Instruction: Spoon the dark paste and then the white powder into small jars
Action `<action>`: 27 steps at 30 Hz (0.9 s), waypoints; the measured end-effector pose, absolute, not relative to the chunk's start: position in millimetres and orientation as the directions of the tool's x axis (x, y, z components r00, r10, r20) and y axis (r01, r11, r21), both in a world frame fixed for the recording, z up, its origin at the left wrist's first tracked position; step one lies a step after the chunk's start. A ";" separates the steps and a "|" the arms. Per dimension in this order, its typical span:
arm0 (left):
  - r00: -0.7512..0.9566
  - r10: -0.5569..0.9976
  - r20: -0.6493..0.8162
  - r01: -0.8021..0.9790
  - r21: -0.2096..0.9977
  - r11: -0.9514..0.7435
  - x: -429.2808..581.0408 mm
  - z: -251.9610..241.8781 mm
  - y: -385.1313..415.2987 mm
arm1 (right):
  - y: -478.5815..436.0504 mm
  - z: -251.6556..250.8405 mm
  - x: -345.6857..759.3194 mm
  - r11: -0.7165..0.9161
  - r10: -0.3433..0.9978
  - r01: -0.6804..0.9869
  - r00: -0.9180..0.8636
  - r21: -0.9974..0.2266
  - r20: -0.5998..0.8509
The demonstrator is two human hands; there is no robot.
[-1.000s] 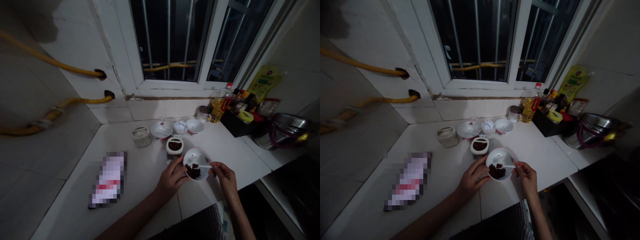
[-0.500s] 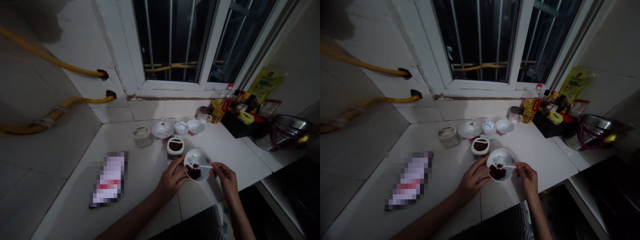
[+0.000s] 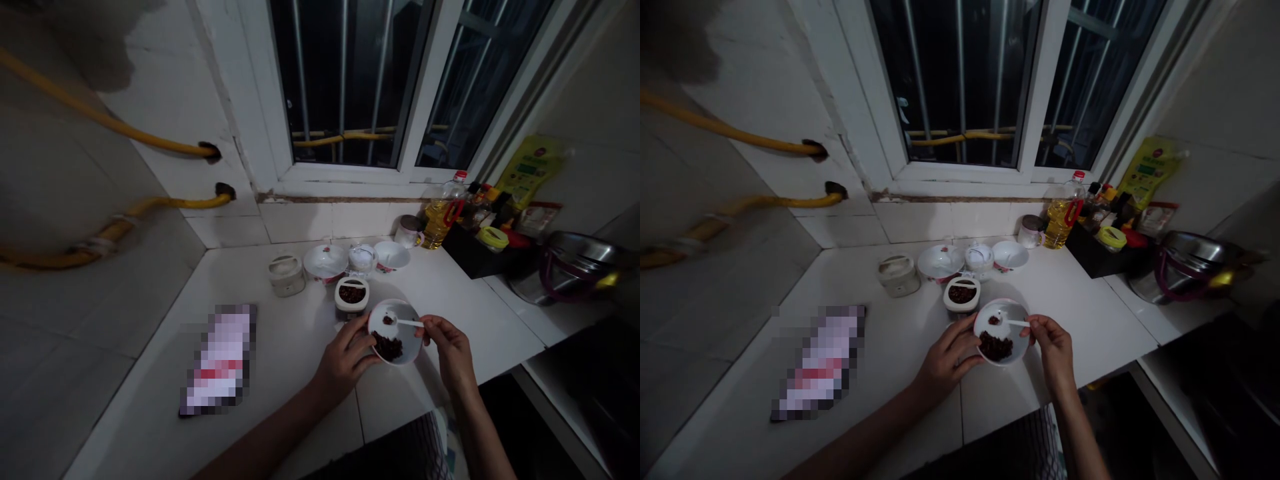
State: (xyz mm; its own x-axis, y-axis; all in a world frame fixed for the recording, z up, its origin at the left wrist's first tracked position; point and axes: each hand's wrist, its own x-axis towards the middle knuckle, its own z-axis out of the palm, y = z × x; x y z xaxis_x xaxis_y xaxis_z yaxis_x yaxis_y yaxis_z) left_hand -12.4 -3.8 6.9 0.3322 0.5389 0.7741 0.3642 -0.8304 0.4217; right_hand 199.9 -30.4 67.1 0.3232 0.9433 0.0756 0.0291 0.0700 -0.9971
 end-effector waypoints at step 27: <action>0.347 0.461 0.817 0.401 0.316 -0.860 -11.8 11.3 -6.5 | -34.9 84.7 217.2 0.412 0.794 0.829 -0.124 -0.379 0.595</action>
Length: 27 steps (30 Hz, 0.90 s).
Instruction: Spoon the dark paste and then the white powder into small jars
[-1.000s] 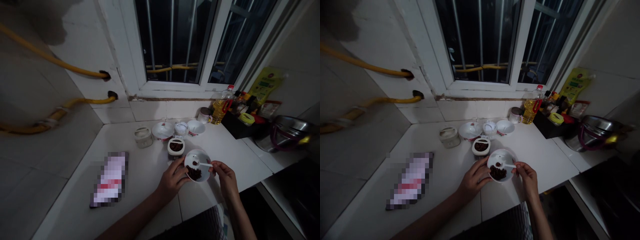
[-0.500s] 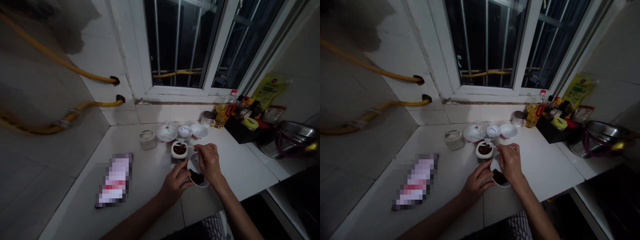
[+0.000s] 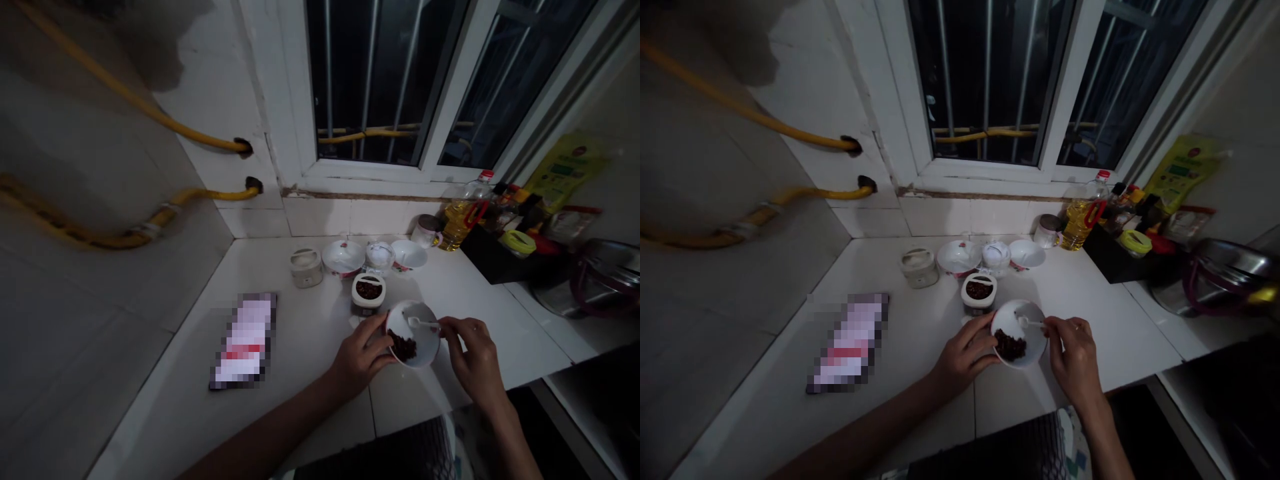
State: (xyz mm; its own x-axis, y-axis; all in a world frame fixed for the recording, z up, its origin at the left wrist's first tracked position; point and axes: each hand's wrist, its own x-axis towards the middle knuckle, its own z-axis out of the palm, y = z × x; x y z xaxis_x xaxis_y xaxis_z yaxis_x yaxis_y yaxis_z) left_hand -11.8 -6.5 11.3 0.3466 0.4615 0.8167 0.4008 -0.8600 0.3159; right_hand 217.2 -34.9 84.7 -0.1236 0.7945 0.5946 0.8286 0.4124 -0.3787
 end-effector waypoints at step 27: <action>0.338 0.502 0.796 0.371 0.377 -0.849 -11.6 9.1 -6.2 | -51.2 54.7 205.2 -0.009 0.915 0.310 0.386 -0.951 0.118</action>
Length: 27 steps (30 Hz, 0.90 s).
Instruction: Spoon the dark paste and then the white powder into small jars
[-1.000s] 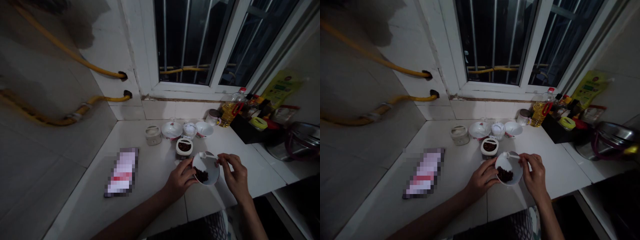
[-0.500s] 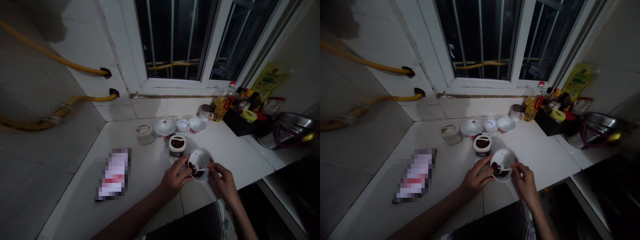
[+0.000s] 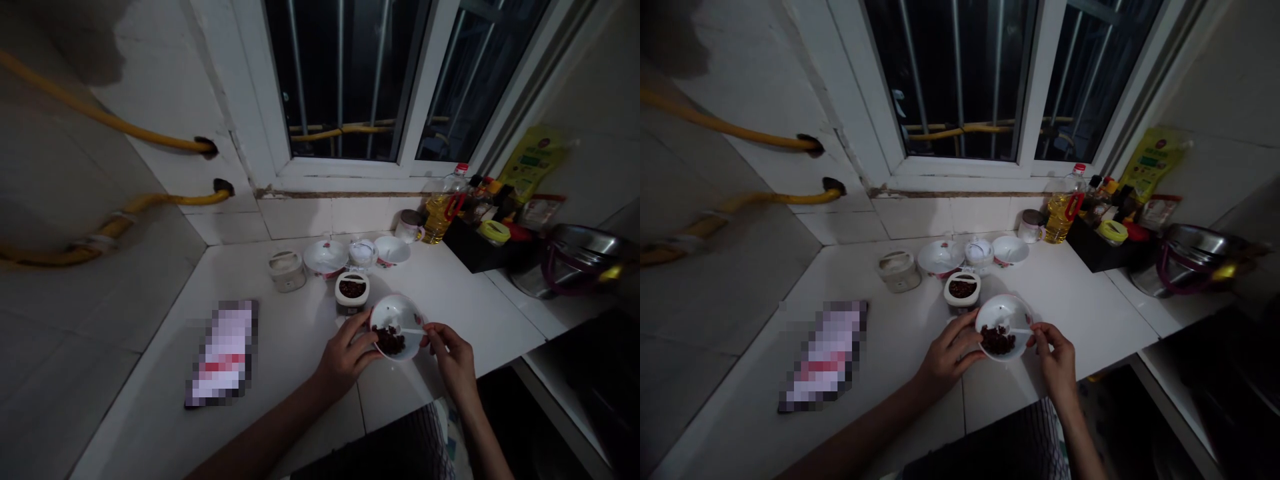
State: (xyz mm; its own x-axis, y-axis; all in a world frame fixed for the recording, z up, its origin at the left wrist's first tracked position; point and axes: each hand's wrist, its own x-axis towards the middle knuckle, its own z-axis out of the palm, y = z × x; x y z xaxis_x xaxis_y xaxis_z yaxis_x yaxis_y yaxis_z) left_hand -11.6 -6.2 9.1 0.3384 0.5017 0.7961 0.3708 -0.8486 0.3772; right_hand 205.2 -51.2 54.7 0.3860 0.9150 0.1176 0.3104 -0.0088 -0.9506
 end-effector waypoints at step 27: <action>0.317 0.612 0.725 0.357 0.506 -0.785 -13.2 8.1 -5.1 | 9.1 97.2 147.8 0.513 0.751 0.696 -0.080 -0.503 0.655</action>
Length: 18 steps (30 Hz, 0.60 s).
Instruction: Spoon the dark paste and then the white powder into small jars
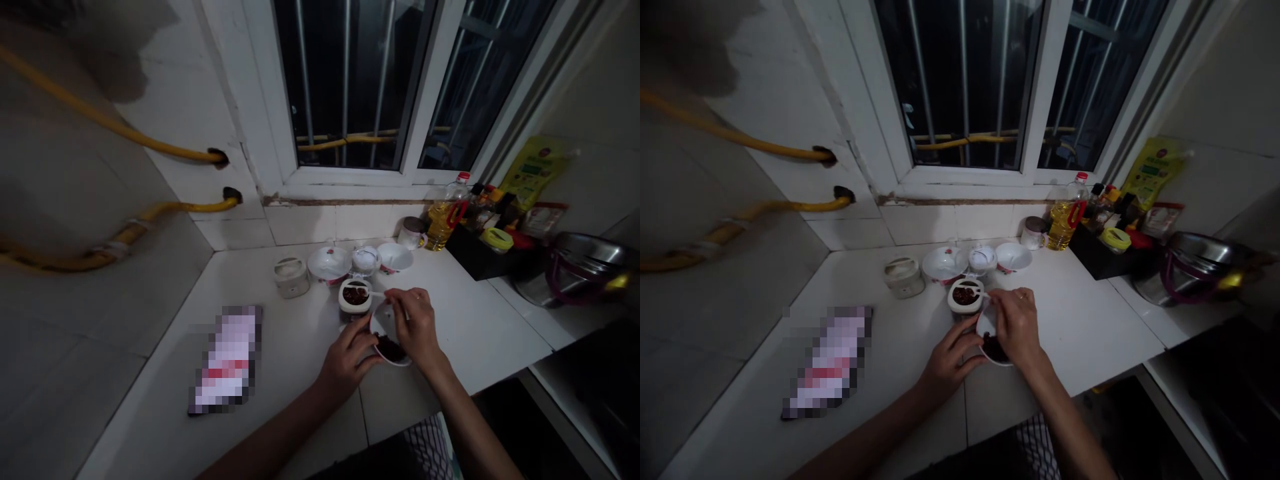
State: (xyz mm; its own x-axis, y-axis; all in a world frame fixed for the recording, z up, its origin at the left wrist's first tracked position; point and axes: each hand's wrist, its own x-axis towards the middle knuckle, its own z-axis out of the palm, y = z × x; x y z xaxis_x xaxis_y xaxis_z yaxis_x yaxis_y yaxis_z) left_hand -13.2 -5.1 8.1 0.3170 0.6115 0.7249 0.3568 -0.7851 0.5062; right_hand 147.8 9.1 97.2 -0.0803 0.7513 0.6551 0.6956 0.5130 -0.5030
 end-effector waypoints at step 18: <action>0.349 0.427 0.834 0.404 0.277 -0.872 -11.1 13.7 -8.2 | -52.2 75.6 219.7 0.291 0.865 0.882 -0.076 -0.371 0.496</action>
